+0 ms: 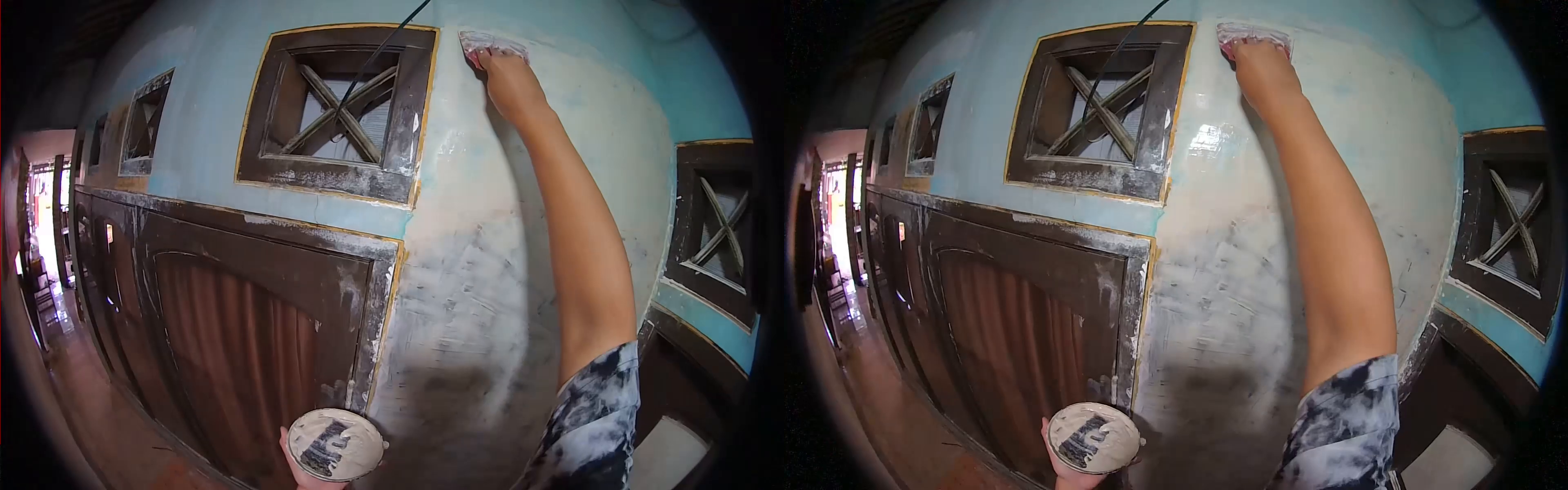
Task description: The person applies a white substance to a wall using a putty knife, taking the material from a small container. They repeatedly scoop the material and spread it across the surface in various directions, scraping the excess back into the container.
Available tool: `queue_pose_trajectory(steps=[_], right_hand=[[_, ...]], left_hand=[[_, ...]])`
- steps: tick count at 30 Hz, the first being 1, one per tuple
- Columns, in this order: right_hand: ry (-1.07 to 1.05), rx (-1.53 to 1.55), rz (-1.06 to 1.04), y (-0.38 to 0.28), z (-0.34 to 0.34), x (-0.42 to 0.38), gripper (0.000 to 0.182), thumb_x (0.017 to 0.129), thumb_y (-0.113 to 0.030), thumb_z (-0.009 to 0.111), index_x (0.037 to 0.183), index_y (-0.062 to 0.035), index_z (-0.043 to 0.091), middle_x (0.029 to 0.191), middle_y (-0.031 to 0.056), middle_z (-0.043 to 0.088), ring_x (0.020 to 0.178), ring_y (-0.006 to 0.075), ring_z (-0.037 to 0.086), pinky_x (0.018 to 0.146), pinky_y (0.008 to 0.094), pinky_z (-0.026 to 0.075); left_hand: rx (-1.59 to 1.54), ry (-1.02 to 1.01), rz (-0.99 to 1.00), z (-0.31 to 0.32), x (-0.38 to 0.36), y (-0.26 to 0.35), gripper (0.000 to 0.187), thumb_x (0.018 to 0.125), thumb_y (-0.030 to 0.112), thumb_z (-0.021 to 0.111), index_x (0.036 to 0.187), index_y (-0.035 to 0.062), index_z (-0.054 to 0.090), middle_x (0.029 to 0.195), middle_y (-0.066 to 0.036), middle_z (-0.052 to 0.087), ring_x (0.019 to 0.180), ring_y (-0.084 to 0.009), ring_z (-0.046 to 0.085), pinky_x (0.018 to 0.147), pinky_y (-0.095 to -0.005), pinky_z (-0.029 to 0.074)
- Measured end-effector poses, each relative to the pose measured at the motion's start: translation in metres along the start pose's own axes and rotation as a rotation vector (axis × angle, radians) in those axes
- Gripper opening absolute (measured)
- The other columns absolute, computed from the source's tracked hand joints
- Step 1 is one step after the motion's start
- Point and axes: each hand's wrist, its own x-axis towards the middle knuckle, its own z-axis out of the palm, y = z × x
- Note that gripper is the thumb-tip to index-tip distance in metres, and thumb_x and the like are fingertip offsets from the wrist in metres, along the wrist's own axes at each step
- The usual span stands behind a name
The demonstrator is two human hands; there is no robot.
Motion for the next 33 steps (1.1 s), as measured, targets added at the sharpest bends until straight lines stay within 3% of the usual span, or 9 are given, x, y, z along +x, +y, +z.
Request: queue_pose_trajectory(steps=[7, 10, 11, 16, 18, 20, 22, 29, 33], right_hand=[[-0.045, 0.141, -0.161, -0.005, -0.031, -0.038, 0.026, 0.088, 0.002, 0.051, 0.109, 0.0013, 0.066, 0.113, 0.0221, 0.067, 0.108, 0.0380, 0.062, 0.094, 0.0457, 0.050], [-0.011, 0.145, -0.219, -0.006, -0.025, -0.049, 0.027, 0.087, 0.002, 0.052, 0.110, 0.0023, 0.066, 0.112, 0.0219, 0.068, 0.108, 0.0382, 0.062, 0.096, 0.0451, 0.050], [0.022, 0.112, -0.235, -0.008, -0.024, -0.055, 0.030, 0.087, 0.003, 0.052, 0.113, 0.0026, 0.066, 0.115, 0.0220, 0.067, 0.110, 0.0377, 0.061, 0.098, 0.0449, 0.049], [0.144, 0.250, -0.174, -0.008, -0.054, -0.043, 0.038, 0.085, 0.007, 0.050, 0.120, 0.0027, 0.065, 0.121, 0.0226, 0.065, 0.114, 0.0392, 0.061, 0.100, 0.0452, 0.049], [0.190, 0.268, -0.049, -0.001, -0.062, -0.022, 0.058, 0.074, 0.016, 0.052, 0.129, 0.0017, 0.063, 0.127, 0.0271, 0.061, 0.117, 0.0437, 0.059, 0.101, 0.0448, 0.048], [0.175, 0.269, -0.016, 0.013, -0.050, -0.003, 0.056, 0.075, 0.015, 0.051, 0.127, -0.0002, 0.064, 0.124, 0.0268, 0.063, 0.113, 0.0442, 0.060, 0.097, 0.0458, 0.049], [-0.119, 0.232, 0.027, 0.016, -0.042, 0.006, 0.034, 0.087, 0.003, 0.049, 0.115, -0.0014, 0.067, 0.119, 0.0216, 0.066, 0.112, 0.0397, 0.062, 0.098, 0.0462, 0.049], [0.286, 0.060, -0.304, -0.004, -0.003, -0.078, 0.023, 0.086, 0.003, 0.052, 0.104, 0.0022, 0.066, 0.107, 0.0238, 0.068, 0.104, 0.0401, 0.063, 0.094, 0.0486, 0.049], [0.096, 0.303, -0.090, -0.008, -0.067, -0.039, 0.020, 0.087, 0.005, 0.051, 0.100, 0.0030, 0.066, 0.107, 0.0261, 0.068, 0.105, 0.0430, 0.063, 0.096, 0.0464, 0.050]], left_hand=[[0.081, -0.012, 0.064, -0.014, 0.015, 0.009, 0.088, 0.088, 0.078, 0.042, 0.140, 0.0082, 0.055, 0.141, -0.019, 0.057, 0.127, -0.0450, 0.053, 0.106, -0.0674, 0.040], [0.177, -0.343, -0.065, -0.015, 0.020, 0.010, 0.099, 0.082, 0.087, 0.036, 0.146, 0.0127, 0.049, 0.148, -0.021, 0.049, 0.131, -0.0544, 0.045, 0.096, -0.0844, 0.031], [-0.074, -0.307, -0.137, -0.017, 0.021, 0.010, 0.099, 0.082, 0.087, 0.036, 0.146, 0.0120, 0.048, 0.148, -0.022, 0.048, 0.131, -0.0550, 0.045, 0.096, -0.0846, 0.031], [-0.102, -0.299, -0.172, -0.008, 0.012, 0.013, 0.099, 0.081, 0.087, 0.038, 0.143, 0.0118, 0.051, 0.148, -0.022, 0.049, 0.130, -0.0546, 0.046, 0.096, -0.0865, 0.029], [0.063, -0.205, -0.088, 0.000, 0.001, 0.013, 0.092, 0.086, 0.080, 0.043, 0.143, 0.0081, 0.051, 0.142, -0.022, 0.054, 0.127, -0.0510, 0.051, 0.099, -0.0776, 0.038], [0.055, -0.204, -0.105, 0.002, 0.002, 0.014, 0.094, 0.084, 0.081, 0.044, 0.145, 0.0082, 0.049, 0.143, -0.023, 0.053, 0.128, -0.0532, 0.049, 0.096, -0.0817, 0.036], [0.072, -0.136, -0.064, 0.014, -0.007, 0.016, 0.095, 0.084, 0.081, 0.044, 0.145, 0.0083, 0.049, 0.143, -0.023, 0.053, 0.128, -0.0525, 0.049, 0.097, -0.0810, 0.037], [0.041, -0.232, -0.085, 0.003, -0.003, 0.026, 0.092, 0.087, 0.078, 0.045, 0.142, 0.0051, 0.052, 0.140, -0.022, 0.056, 0.126, -0.0486, 0.053, 0.101, -0.0728, 0.042], [0.054, -0.282, -0.078, 0.009, -0.004, 0.026, 0.089, 0.087, 0.077, 0.046, 0.141, 0.0061, 0.052, 0.139, -0.022, 0.058, 0.125, -0.0475, 0.054, 0.102, -0.0695, 0.043]])
